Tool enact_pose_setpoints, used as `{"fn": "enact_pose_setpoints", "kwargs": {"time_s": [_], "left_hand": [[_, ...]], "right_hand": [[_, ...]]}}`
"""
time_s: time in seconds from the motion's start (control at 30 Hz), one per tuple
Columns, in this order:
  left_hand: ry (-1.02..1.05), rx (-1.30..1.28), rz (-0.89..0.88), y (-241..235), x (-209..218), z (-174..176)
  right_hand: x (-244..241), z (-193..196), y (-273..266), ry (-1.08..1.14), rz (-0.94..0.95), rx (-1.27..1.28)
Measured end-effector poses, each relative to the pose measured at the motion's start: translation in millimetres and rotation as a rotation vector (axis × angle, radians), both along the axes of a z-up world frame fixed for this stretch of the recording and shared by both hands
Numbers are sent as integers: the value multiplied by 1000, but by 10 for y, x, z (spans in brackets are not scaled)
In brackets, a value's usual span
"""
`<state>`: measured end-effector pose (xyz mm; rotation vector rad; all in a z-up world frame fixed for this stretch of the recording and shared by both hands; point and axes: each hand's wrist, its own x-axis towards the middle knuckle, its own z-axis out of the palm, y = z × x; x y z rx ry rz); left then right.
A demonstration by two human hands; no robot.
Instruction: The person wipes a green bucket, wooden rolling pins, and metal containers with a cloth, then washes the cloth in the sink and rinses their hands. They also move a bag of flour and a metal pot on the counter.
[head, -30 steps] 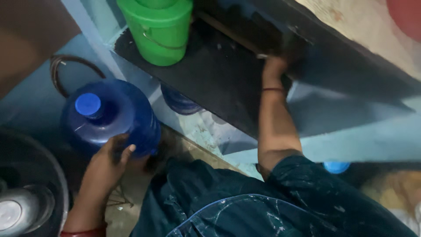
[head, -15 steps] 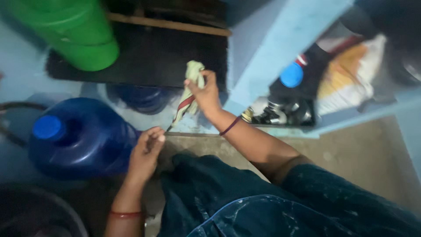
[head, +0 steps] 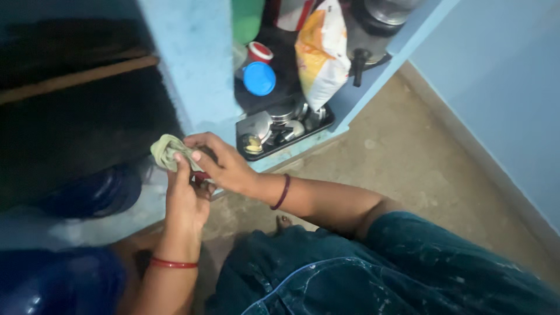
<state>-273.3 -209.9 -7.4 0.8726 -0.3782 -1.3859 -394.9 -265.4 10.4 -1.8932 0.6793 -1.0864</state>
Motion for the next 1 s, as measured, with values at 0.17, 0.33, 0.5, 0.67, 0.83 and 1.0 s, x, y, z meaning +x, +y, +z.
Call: {"fn": "enact_pose_setpoints", "kwargs": {"time_s": [0.17,0.33,0.5,0.67,0.83,1.0], "left_hand": [[10,55,-33,-821,-672,51],[49,24,-119,-1730,-1394,-69],[40,218,-173,-2547,-1984,-495],[-29,430,-296,-2952,-2372,-1139],[69,441,-387,-3005,-2579,-1570],[29,480,-414,-2974,-2770,-1661]], "right_hand": [[-889,106,-640,2,-92,29],[-1795,141,-1584,107,-494,-380],[-2562,123,-2442,439,-841,-586],[-2862,-142,-2997,779,-961,-549],[-3111,-564,-3411,698,-898,-238],[-3339,-918,-3735,378,-817,-121]]}}
